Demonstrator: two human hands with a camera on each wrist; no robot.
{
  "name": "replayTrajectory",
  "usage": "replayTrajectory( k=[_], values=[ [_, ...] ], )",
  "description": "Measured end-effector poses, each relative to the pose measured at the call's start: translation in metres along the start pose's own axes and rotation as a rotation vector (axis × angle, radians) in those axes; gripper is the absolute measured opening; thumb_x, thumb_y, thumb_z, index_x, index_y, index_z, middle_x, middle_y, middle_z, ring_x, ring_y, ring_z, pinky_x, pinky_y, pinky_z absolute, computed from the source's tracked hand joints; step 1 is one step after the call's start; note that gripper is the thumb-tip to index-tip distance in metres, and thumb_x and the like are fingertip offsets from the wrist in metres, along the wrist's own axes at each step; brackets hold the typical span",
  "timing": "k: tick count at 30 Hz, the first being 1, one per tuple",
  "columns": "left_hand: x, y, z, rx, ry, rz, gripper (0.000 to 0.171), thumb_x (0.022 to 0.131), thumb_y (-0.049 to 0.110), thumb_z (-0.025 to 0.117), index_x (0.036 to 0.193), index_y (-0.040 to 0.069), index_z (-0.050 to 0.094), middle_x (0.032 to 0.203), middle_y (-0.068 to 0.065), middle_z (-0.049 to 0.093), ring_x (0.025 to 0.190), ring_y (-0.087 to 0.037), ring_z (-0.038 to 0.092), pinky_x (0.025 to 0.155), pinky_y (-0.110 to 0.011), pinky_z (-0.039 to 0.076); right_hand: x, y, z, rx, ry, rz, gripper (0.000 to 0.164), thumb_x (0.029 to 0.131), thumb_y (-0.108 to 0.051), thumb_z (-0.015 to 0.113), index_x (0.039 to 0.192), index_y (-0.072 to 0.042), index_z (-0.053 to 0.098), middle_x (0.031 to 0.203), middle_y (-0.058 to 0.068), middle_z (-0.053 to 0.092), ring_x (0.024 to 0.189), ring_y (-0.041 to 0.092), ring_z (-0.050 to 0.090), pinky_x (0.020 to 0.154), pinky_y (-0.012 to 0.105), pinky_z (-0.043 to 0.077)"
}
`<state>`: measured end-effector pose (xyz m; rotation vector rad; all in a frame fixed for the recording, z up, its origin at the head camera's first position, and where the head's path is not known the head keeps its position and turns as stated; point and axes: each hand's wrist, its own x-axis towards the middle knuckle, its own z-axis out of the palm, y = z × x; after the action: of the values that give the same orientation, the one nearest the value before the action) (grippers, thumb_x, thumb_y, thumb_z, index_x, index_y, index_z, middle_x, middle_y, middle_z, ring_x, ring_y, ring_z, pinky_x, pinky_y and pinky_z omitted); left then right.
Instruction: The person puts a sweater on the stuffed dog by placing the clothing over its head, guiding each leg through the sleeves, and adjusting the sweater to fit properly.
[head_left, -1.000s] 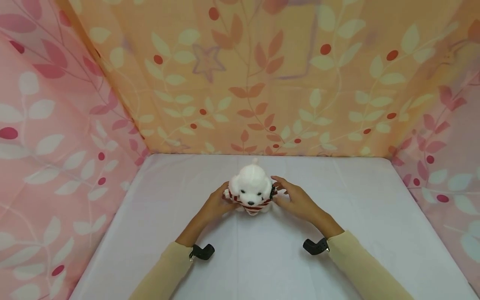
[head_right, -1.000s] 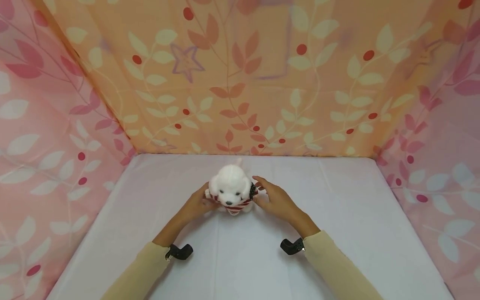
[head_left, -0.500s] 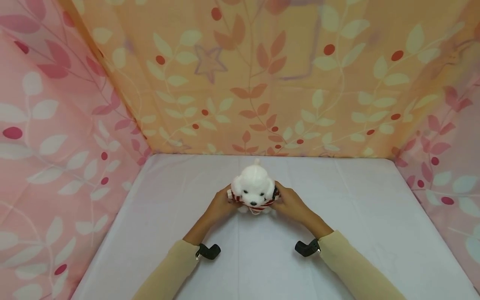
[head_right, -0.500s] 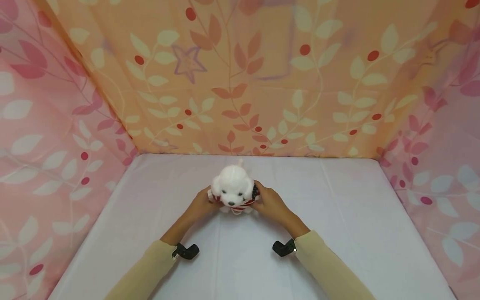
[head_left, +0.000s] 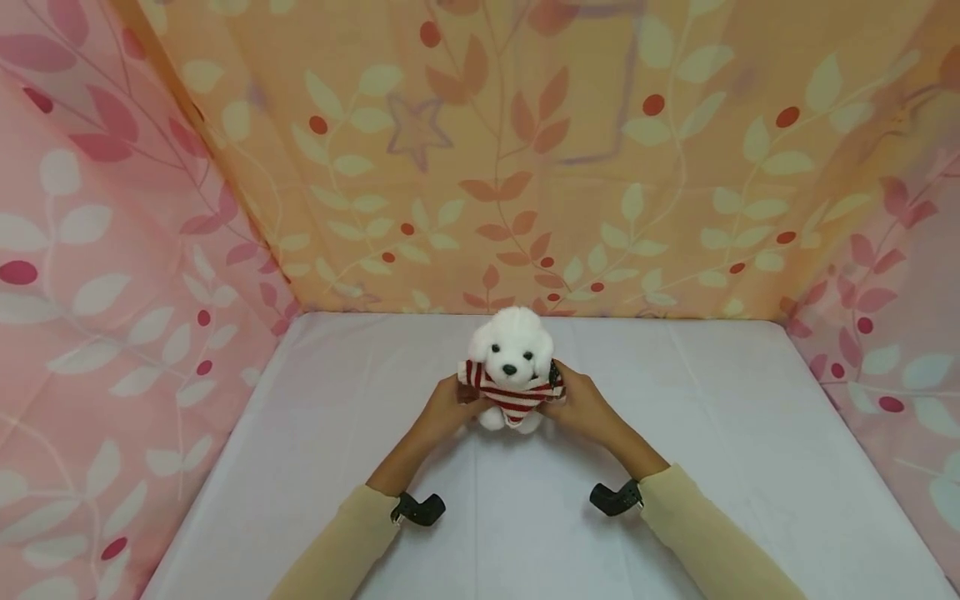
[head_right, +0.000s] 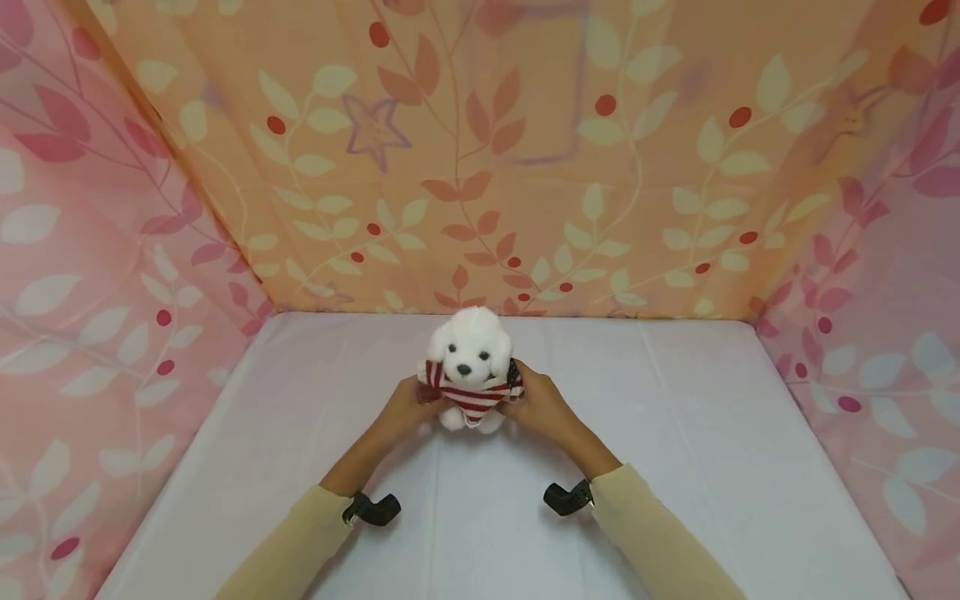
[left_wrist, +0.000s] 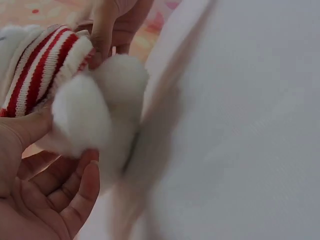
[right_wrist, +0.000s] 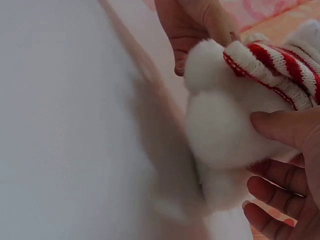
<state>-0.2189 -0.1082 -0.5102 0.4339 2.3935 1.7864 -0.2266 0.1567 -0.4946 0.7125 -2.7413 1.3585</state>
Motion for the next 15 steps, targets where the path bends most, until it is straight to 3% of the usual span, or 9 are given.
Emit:
replayTrajectory(
  k=[4, 7, 12, 15],
  values=[
    [-0.001, 0.015, 0.001, -0.127, -0.049, -0.062, 0.035, 0.096, 0.014, 0.071, 0.121, -0.008, 0.064, 0.102, -0.020, 0.074, 0.081, -0.018, 0.069, 0.069, -0.046, 0.059, -0.003, -0.013, -0.012, 0.104, -0.007, 0.053, 0.046, 0.087, -0.028, 0.081, 0.125, -0.008, 0.063, 0.108, 0.004, 0.071, 0.096, 0.020, 0.066, 0.082, 0.041, 0.055],
    [-0.002, 0.025, 0.002, -0.178, -0.086, -0.144, 0.033, 0.098, 0.018, 0.069, 0.117, -0.009, 0.068, 0.096, -0.014, 0.075, 0.073, -0.016, 0.068, 0.069, -0.039, 0.059, -0.006, -0.023, -0.020, 0.176, -0.023, 0.110, 0.042, 0.089, -0.031, 0.080, 0.119, -0.007, 0.065, 0.094, 0.003, 0.070, 0.086, 0.019, 0.065, 0.075, 0.035, 0.053],
    [-0.009, 0.039, 0.003, -0.258, -0.159, -0.253, 0.030, 0.100, 0.020, 0.065, 0.109, -0.009, 0.070, 0.078, -0.002, 0.069, 0.064, -0.012, 0.063, 0.061, -0.026, 0.054, -0.015, -0.033, -0.033, 0.284, -0.079, 0.270, 0.047, 0.092, -0.031, 0.076, 0.125, -0.001, 0.061, 0.084, 0.004, 0.070, 0.084, 0.017, 0.061, 0.075, 0.033, 0.051],
    [-0.014, 0.046, 0.003, -0.329, -0.189, -0.299, 0.027, 0.102, 0.021, 0.063, 0.101, -0.005, 0.072, 0.068, -0.002, 0.066, 0.058, -0.010, 0.059, 0.054, -0.022, 0.048, -0.020, -0.036, -0.039, 0.410, -0.112, 0.357, 0.051, 0.094, -0.028, 0.072, 0.131, 0.005, 0.057, 0.090, 0.004, 0.072, 0.089, 0.014, 0.062, 0.080, 0.032, 0.053]
  ],
)
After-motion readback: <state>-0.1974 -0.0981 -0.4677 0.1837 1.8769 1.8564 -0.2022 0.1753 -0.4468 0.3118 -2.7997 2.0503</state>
